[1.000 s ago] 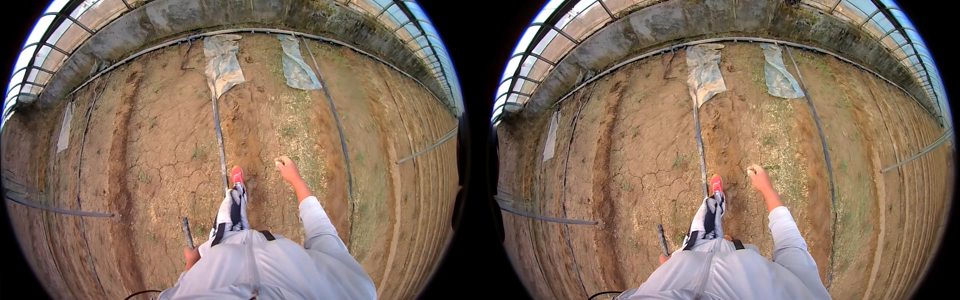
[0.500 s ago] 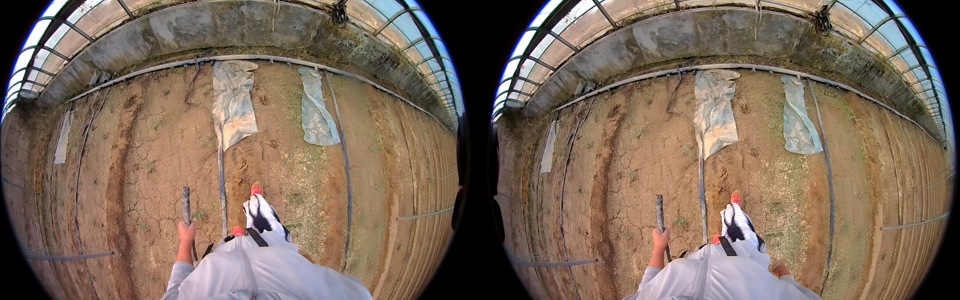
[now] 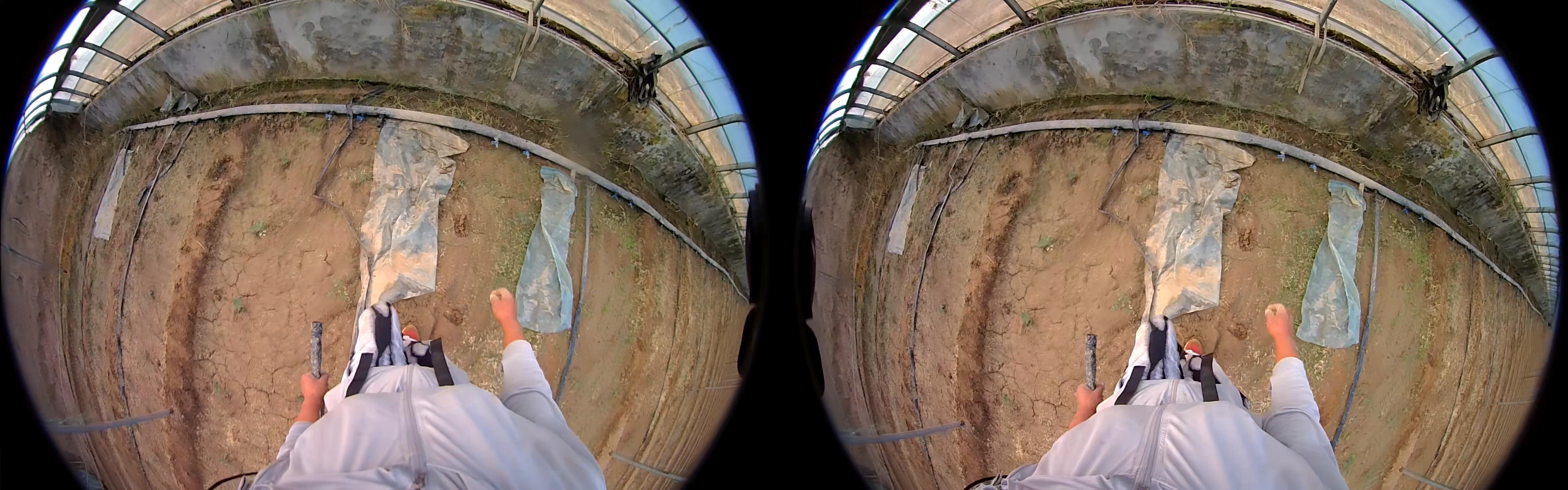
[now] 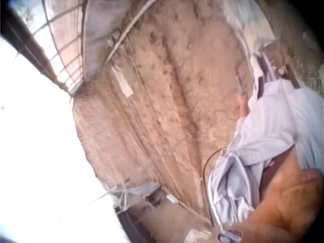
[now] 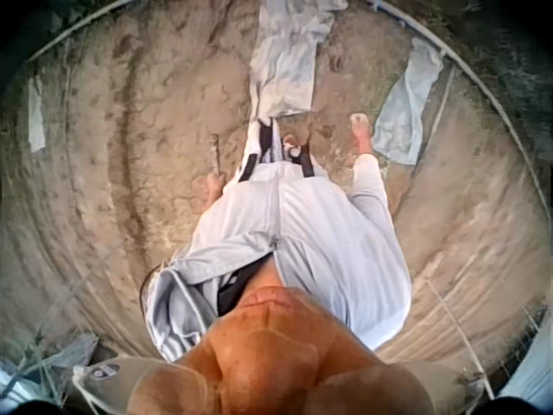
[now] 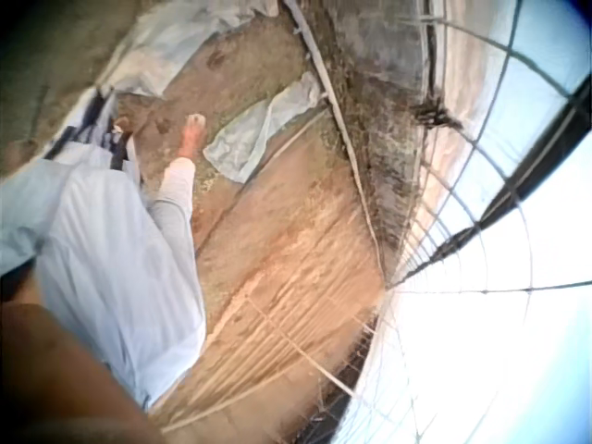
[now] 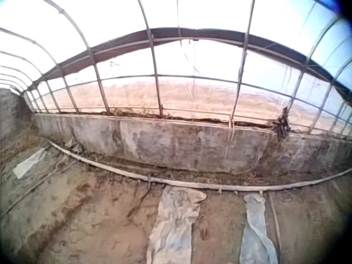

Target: The person walks through a greenhouse and kneels to repair a black irrigation pipe. They use a knife to cut the damaged section, then insert a connector to join the two ends. Finally, they pull the repaired pipe along the row to reposition it.

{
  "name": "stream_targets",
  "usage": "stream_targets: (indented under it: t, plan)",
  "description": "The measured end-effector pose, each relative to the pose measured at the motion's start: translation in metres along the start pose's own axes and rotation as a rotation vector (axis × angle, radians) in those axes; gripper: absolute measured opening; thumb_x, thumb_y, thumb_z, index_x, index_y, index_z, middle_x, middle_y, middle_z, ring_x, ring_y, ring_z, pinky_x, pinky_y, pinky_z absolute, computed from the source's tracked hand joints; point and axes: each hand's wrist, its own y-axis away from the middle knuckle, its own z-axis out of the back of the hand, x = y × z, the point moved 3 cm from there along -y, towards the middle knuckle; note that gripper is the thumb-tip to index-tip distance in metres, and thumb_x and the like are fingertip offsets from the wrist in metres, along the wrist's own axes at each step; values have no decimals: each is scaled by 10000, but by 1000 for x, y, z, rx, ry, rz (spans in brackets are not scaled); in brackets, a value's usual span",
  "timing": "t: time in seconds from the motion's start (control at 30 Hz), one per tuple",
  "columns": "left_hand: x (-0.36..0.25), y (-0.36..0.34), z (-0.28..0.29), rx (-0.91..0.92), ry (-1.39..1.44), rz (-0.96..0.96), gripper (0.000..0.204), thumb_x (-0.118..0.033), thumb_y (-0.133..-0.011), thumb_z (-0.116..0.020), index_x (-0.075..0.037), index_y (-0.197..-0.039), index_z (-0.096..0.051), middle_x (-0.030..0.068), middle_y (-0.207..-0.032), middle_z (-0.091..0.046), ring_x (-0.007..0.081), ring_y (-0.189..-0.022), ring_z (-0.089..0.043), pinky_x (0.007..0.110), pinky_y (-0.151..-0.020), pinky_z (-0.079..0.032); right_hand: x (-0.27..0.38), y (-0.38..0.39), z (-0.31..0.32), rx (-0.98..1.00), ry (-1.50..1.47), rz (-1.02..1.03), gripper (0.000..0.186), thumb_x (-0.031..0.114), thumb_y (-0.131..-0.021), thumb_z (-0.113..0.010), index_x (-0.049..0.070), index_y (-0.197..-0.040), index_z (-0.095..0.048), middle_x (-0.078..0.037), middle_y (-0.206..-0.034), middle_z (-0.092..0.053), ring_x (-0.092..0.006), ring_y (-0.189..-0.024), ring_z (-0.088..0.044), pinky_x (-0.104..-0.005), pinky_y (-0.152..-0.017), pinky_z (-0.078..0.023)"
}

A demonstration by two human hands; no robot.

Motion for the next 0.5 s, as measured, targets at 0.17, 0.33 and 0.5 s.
stream_targets:
  t: [0.17, 0.33, 0.5]
  plan:
    - [-50, -74, -51, -9, -76, 106, 326, -278, -699, -687, 45, -697, -642, 234, -646, -623, 368, -665, -661, 451, -601, -488, 231, -243, 25, 147, -424, 208, 224, 149, -861, -573, -18, -1001, -624, -48, -790, -635, -98, -664, -565, -253, -626, -467]
    - [-152, -153, -89, -8, -75, 154, 360, -296, -698, -709, 57, -707, -638, 254, -679, -622, 397, -703, -653, 466, -616, -483, 304, -363, -41, 246, -185, 447, 229, 162, -849, -586, -3, -1002, -633, -100, -846, -666, -178, -753, -621, -311, -700, -486]
    - [-345, -263, -120, -83, -123, 80, 358, -284, -727, -697, 67, -699, -633, 256, -644, -606, 389, -647, -646, 450, -585, -480, 222, -450, -92, 572, 223, 160, 238, 231, -804, -629, 43, -942, -678, -170, -929, -678, -302, -908, -648, -394, -810, -493]
